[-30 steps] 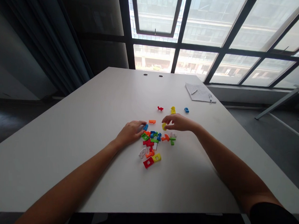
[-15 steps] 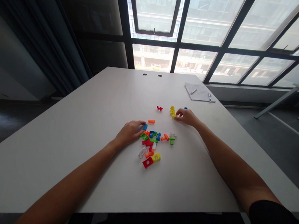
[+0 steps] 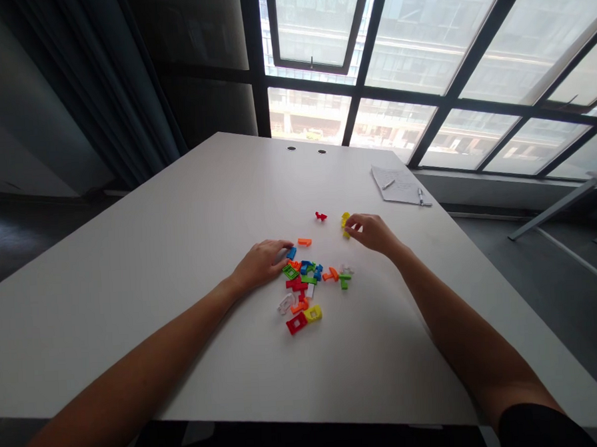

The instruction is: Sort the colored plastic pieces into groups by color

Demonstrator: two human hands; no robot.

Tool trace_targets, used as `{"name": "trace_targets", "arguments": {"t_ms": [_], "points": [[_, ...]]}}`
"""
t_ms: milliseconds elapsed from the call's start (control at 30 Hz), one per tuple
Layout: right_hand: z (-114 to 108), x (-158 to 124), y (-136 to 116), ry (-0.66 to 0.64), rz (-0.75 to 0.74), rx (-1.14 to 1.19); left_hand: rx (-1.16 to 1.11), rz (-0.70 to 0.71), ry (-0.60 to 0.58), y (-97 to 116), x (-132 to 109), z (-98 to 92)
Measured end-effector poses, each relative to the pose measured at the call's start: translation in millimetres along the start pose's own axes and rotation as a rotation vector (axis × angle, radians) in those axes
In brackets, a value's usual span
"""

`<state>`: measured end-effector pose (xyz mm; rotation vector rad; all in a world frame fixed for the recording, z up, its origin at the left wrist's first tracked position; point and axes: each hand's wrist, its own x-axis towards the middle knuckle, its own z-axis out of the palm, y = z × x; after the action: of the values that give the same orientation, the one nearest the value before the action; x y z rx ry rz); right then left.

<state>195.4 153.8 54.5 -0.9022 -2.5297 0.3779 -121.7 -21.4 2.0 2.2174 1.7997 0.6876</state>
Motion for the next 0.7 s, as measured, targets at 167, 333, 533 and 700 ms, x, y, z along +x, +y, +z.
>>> {"name": "trace_targets", "arguments": {"t_ms": [167, 333, 533, 700], "points": [[8, -3, -56, -0.257, -0.246, 0.195, 0.006, 0.008, -0.001, 4, 0, -2.4], [22, -10, -95, -0.327, -0.472, 0.267, 0.014, 0.013, -0.006, 5, 0, -3.1], [12, -28, -126, -0.591, -0.523, 0.170, 0.019, 0.017, -0.010, 8, -1, -4.5], [13, -44, -141, -0.770, -0.369, -0.123, 0.026, 0.015, -0.021, 8, -1, -5.2]]}}
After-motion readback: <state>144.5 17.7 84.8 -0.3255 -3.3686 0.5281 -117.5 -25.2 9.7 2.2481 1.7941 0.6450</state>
